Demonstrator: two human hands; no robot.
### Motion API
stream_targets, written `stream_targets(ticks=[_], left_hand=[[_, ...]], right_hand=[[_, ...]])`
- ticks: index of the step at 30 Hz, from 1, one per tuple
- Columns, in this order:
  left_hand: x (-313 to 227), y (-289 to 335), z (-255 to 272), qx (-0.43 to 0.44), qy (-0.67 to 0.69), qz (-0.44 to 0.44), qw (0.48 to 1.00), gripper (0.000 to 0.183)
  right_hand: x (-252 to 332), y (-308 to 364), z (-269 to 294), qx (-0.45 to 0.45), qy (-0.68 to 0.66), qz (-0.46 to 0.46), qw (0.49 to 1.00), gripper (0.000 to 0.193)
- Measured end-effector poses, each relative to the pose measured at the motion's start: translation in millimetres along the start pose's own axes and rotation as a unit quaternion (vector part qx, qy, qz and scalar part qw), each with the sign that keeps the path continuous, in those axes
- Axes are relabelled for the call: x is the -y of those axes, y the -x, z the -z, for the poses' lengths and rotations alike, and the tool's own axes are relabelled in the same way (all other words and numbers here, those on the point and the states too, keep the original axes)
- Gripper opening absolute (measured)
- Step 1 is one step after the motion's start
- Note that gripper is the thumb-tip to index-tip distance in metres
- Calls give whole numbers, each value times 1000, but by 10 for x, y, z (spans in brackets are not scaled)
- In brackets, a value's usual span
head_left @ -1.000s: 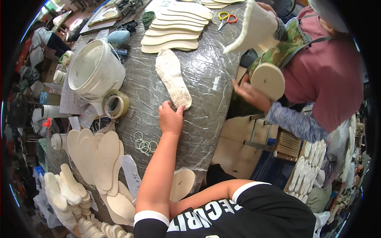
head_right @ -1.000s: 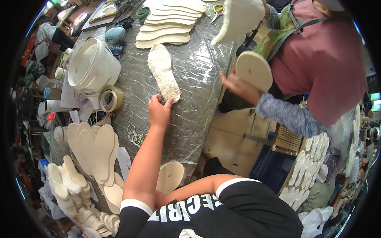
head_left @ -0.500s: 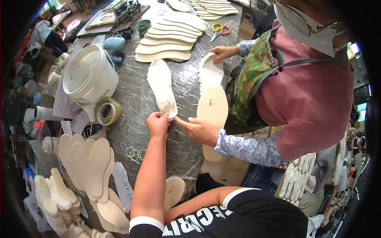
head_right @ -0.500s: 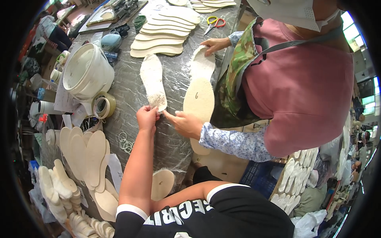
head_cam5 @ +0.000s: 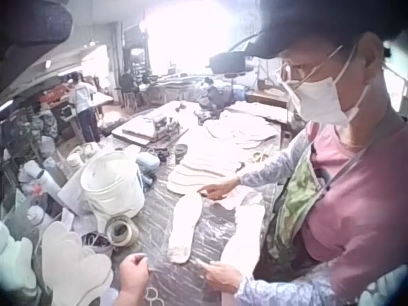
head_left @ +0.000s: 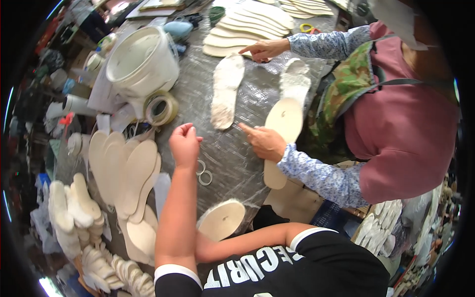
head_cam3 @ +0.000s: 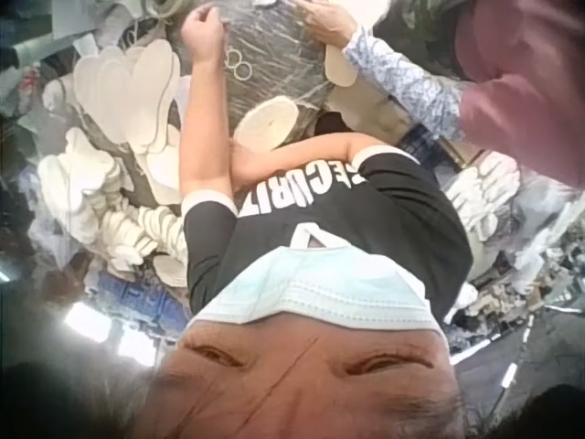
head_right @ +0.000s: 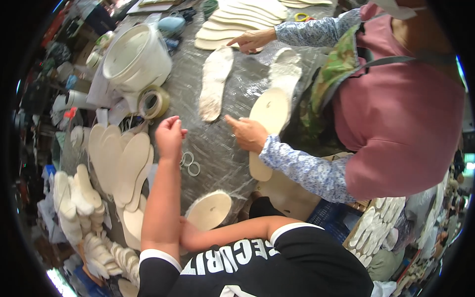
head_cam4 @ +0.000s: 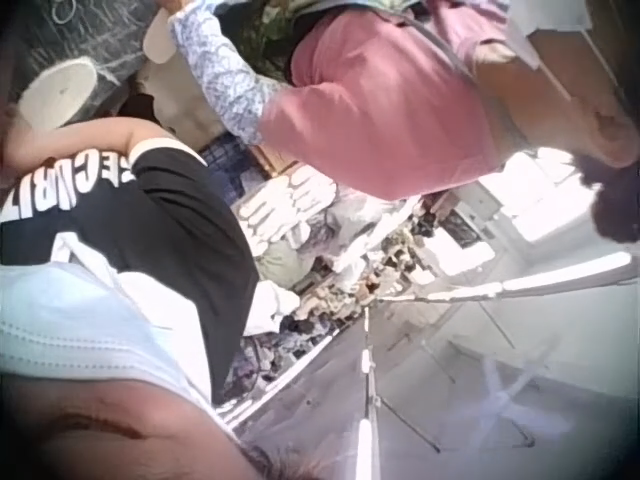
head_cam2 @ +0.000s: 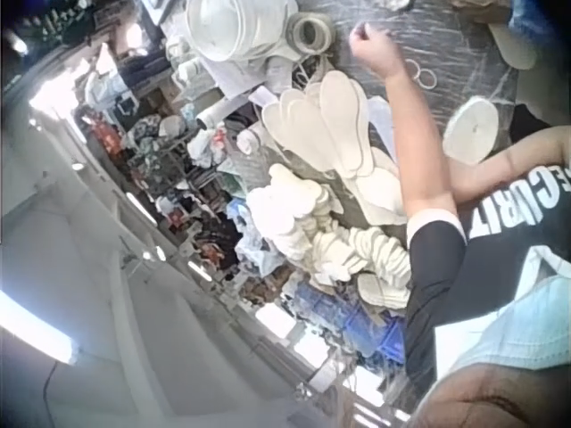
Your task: Sorting, counting, and preparing shoe insole components in a factory setting.
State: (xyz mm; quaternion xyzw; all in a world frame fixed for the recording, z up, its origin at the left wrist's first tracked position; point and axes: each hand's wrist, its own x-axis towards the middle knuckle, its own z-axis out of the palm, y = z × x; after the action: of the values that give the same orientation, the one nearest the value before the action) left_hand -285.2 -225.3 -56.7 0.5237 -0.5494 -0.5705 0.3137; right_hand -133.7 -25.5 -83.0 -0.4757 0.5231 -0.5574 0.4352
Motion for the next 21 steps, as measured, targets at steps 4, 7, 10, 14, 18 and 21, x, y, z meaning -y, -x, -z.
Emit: stream_targets(ticks=[4, 7, 10, 14, 18, 21], left_hand=[[-454, 582, 1110, -31, -33, -67, 997, 13], [-469, 1238, 1869, -123, -41, -57, 990, 11], [51, 2020, 2444, -254, -37, 19, 966, 10], [910, 2948, 2465, -267, 1, 215, 939, 13], [1273, 3212, 2253, -257, 50, 226, 938, 20], [1225, 3134, 2188, -249, 107, 226, 936, 21]], right_hand=[[197, -142, 334, 255, 287, 113, 917, 12], [351, -298, 452, 311, 379, 86, 867, 9], [299, -312, 499, 260, 257, 121, 923, 10], [314, -342, 488, 308, 213, 112, 921, 13], [360, -315, 471, 356, 212, 105, 904, 12], [385, -302, 457, 370, 216, 97, 898, 12]])
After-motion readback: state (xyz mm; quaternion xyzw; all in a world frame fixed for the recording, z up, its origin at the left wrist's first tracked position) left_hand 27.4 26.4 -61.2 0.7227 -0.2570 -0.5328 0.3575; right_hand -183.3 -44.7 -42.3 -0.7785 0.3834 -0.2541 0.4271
